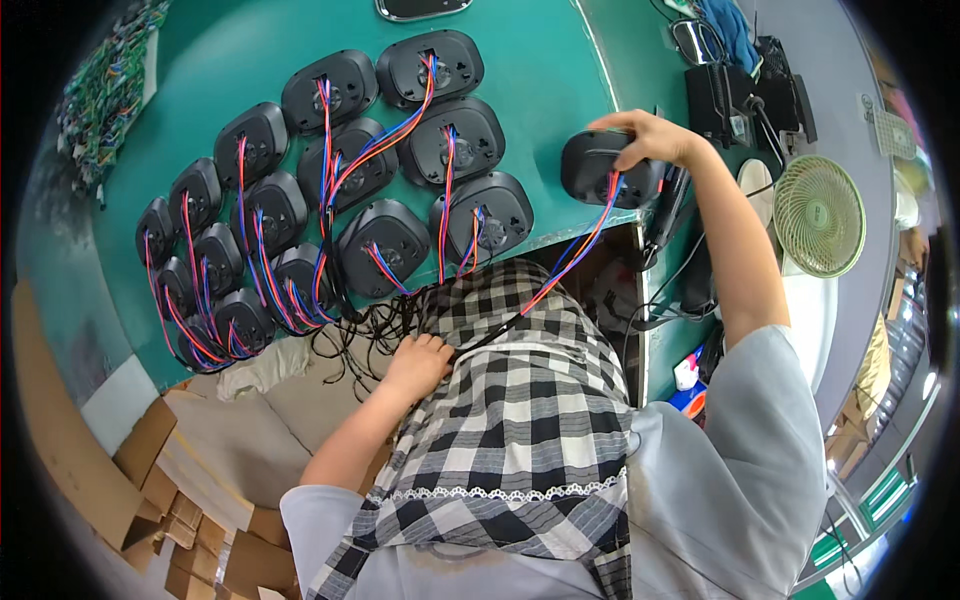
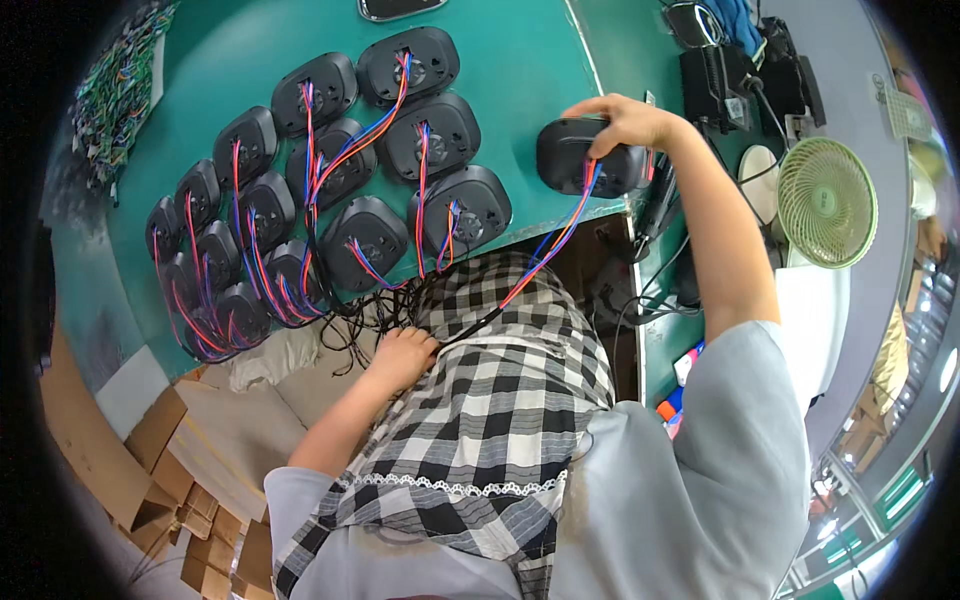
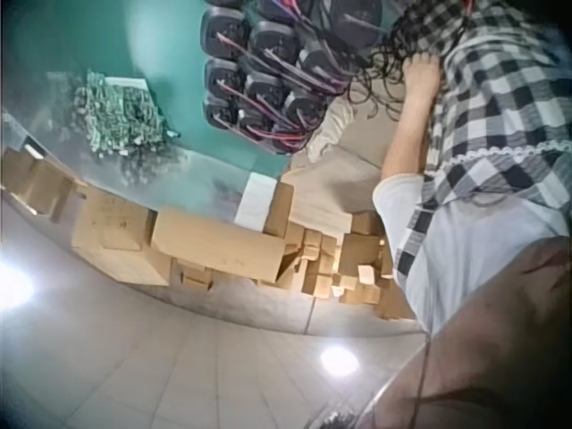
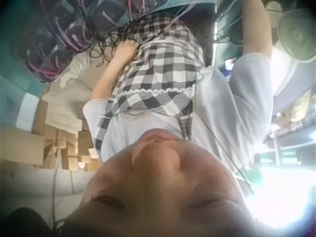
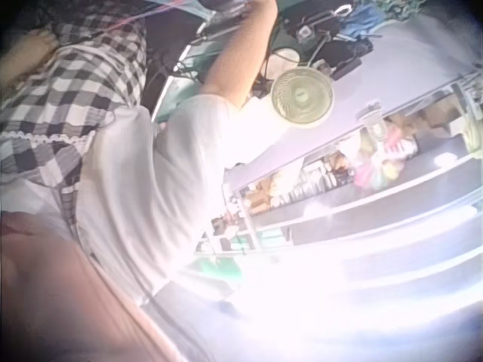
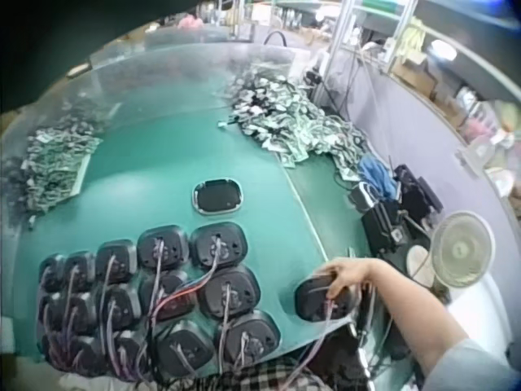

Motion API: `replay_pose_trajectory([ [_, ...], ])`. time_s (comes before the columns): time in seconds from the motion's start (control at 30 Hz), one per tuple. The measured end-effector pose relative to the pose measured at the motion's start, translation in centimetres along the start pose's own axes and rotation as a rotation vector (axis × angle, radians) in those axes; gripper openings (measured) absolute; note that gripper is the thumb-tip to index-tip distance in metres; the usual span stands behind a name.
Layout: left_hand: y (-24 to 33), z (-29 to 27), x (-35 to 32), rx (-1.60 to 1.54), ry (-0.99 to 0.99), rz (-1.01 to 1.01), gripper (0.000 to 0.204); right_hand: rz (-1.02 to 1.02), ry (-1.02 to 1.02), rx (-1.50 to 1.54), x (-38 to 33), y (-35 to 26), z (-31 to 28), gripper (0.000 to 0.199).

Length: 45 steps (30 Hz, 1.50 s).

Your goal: The person assembles digital speedometer units by fitting circuit boards into back casings and snapping front covers onto them by hand. The person then moves packaging materials aside, takes screws from a container, and picks up an electric screwdriver.

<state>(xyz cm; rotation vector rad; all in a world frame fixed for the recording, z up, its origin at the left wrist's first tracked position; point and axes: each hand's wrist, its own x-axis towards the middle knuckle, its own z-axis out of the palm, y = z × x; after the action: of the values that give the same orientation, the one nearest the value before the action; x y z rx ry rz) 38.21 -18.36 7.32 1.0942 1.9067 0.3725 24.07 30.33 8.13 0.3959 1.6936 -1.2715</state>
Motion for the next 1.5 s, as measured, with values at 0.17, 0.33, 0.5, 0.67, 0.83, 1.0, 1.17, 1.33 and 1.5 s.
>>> replay_pose_trajectory([
  [0.17,2.4,-7.3,4.0,-0.091,-0.162,-0.124,0.028,0.060,-0.138,-0.012,3.0,0.9,-0.2,0.068],
  [0.33,3.5,-11.1,9.5,0.206,0.546,0.069,0.062,-0.118,-0.055,-0.212,3.5,2.2,0.7,0.060],
  [0.5,2.5,-10.3,12.7,0.378,0.481,0.146,0.072,-0.309,0.359,-0.468,0.9,4.2,4.2,0.056],
  [0.67,1.6,-13.7,10.4,0.409,0.379,0.084,0.070,-0.514,0.697,-0.443,4.1,1.6,8.6,0.054],
  [0.83,-0.2,-14.0,8.1,0.453,0.404,0.011,0.070,-0.459,0.830,-0.457,6.5,-3.0,11.7,0.060],
  [1.0,-1.0,-14.2,7.5,0.496,0.365,-0.012,0.068,-0.697,1.049,-0.183,2.6,-3.7,16.3,0.048],
  [1.17,-1.9,-15.1,6.5,0.529,0.342,0.052,0.063,-0.620,0.888,0.132,-7.1,3.0,20.2,0.028],
  [1.33,-0.6,-17.4,6.3,0.558,0.469,0.147,0.058,-0.294,0.891,0.573,-18.7,12.5,22.6,0.020],
  [1.5,9.9,-20.9,11.3,0.511,0.521,0.411,0.056,-0.017,1.747,1.181,-30.6,21.5,20.5,0.017],
])
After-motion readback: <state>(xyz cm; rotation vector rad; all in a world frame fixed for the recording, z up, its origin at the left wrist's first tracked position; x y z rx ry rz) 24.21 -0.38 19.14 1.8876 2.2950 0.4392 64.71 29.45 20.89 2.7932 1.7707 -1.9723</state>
